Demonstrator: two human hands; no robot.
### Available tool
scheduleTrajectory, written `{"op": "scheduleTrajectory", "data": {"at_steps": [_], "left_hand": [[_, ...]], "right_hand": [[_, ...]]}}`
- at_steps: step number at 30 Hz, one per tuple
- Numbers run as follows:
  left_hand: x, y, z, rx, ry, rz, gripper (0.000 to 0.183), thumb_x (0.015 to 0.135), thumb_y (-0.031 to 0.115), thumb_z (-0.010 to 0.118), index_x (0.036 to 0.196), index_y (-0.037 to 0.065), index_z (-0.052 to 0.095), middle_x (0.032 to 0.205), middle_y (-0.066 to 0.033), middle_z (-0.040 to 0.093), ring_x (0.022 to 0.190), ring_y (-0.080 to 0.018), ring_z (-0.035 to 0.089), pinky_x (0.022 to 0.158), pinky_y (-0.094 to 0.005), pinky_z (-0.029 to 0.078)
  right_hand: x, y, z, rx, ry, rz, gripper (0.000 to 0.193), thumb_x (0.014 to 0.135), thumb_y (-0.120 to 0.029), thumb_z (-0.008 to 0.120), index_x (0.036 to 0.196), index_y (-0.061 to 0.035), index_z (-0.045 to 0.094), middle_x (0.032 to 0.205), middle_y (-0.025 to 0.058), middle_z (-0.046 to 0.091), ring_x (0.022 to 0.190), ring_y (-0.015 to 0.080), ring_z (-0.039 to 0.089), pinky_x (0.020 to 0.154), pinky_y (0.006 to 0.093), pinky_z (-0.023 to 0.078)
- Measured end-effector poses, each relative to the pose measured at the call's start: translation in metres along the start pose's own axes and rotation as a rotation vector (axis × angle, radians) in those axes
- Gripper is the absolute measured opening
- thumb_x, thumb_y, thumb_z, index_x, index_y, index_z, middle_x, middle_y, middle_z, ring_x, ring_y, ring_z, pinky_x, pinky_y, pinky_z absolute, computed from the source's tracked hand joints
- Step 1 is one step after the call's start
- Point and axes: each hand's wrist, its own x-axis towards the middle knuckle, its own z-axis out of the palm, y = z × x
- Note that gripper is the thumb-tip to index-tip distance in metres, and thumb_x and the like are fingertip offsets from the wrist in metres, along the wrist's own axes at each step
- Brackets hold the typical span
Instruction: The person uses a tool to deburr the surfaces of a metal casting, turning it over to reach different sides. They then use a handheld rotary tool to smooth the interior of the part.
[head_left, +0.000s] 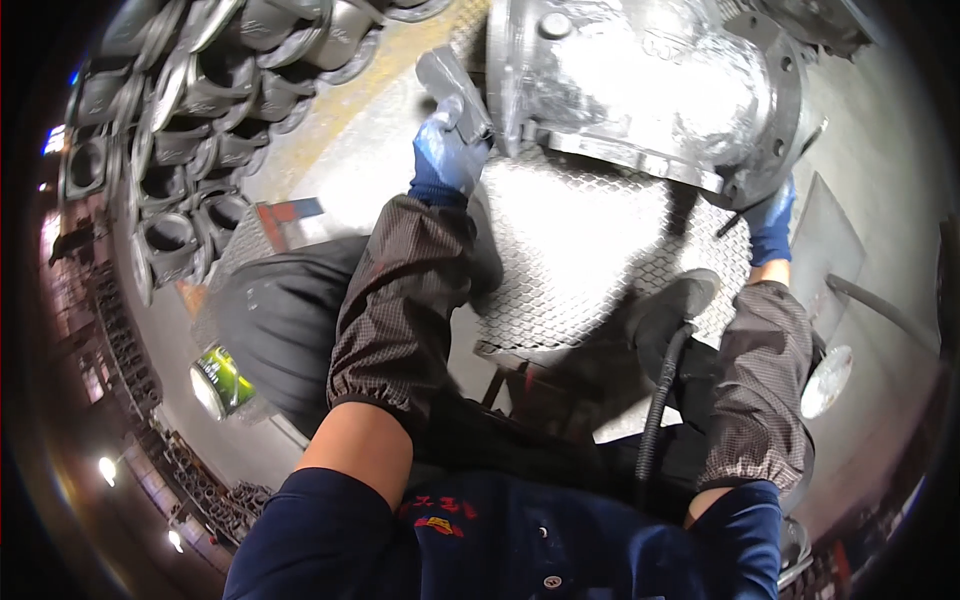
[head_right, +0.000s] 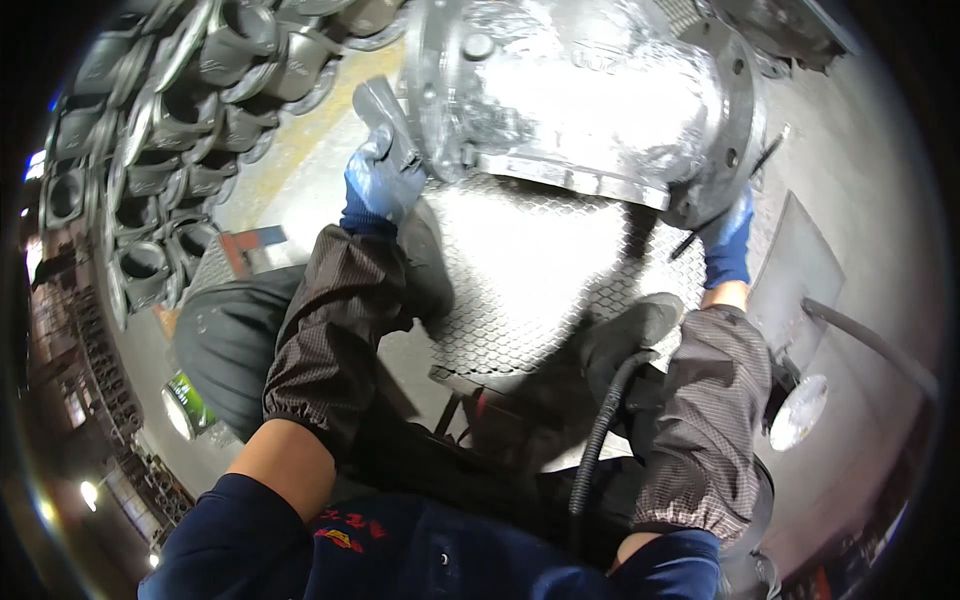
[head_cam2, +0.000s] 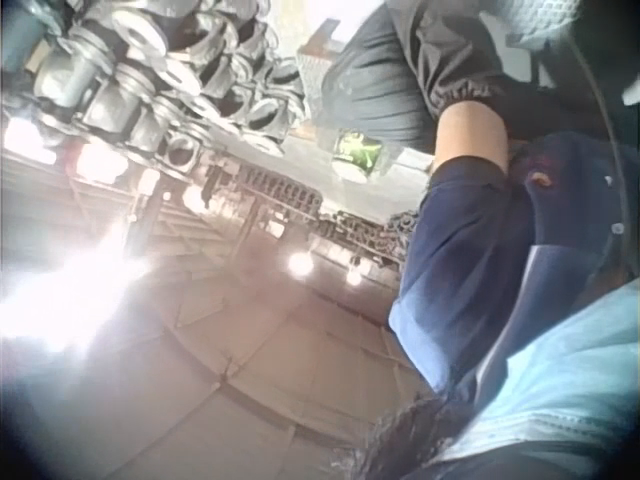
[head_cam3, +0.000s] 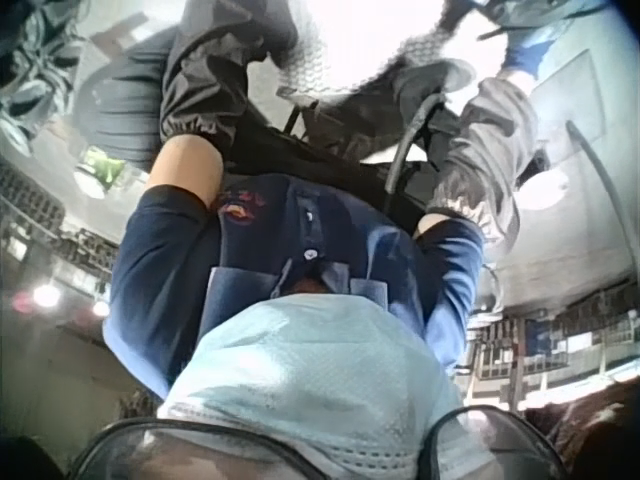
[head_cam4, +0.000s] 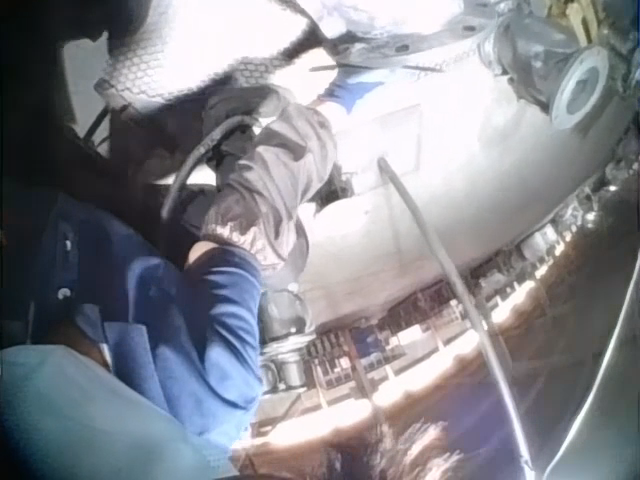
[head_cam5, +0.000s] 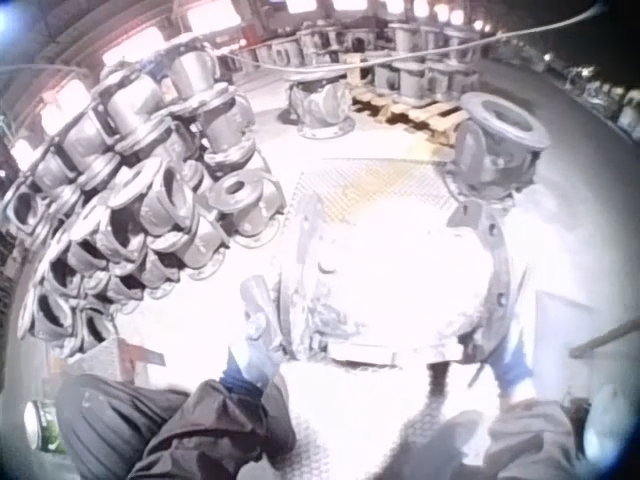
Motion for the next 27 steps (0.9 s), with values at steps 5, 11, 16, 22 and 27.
{"op": "scheduleTrajectory", "data": {"at_steps": [5,11,16,22,27], "left_hand": [[0.026,0.026,0.034,-1.300,-0.101,-0.453,0.045,0.091,0.041,0.036,0.115,0.005,0.048,0.100,-0.0111,0.059,0.076,-0.0250,0.059,0.057,-0.0369,0.052],[0.044,0.022,0.041,-1.238,0.044,-0.422,0.035,0.095,0.025,0.035,0.118,0.002,0.050,0.102,-0.0088,0.060,0.086,-0.0195,0.061,0.073,-0.0298,0.053],[0.027,0.014,0.029,-1.220,0.091,-0.381,0.036,0.094,0.021,0.036,0.122,0.001,0.046,0.110,-0.0117,0.057,0.095,-0.0239,0.058,0.078,-0.0348,0.051],[0.015,0.022,0.031,-1.152,0.100,-0.333,0.037,0.094,0.020,0.035,0.125,0.001,0.043,0.114,-0.0123,0.055,0.096,-0.0260,0.057,0.081,-0.0376,0.050],[0.052,0.051,0.045,-1.080,0.203,-0.427,0.048,0.092,0.036,0.042,0.128,0.003,0.043,0.120,-0.0139,0.053,0.105,-0.0297,0.054,0.088,-0.0447,0.046]], "right_hand": [[-0.009,-0.014,0.024,-0.131,0.156,-0.099,0.018,0.079,-0.011,0.061,0.090,0.0004,0.055,0.075,0.0072,0.059,0.067,0.0208,0.058,0.058,0.0336,0.047],[-0.030,-0.043,0.048,0.024,0.308,0.074,0.023,0.085,-0.007,0.052,0.106,0.0004,0.055,0.096,0.0091,0.063,0.081,0.0170,0.059,0.070,0.0292,0.048],[-0.032,-0.043,0.062,0.360,0.474,0.197,0.033,0.091,-0.024,0.044,0.107,0.0008,0.058,0.098,0.0096,0.063,0.084,0.0203,0.060,0.075,0.0292,0.048],[-0.029,-0.036,0.057,0.311,0.489,0.165,0.027,0.090,-0.017,0.044,0.103,0.0008,0.060,0.094,0.0088,0.064,0.081,0.0193,0.061,0.073,0.0295,0.049],[0.043,-0.043,0.028,0.467,0.404,0.292,0.032,0.090,-0.024,0.042,0.104,-0.0008,0.059,0.093,0.0108,0.063,0.079,0.0226,0.061,0.069,0.0333,0.049]]}}
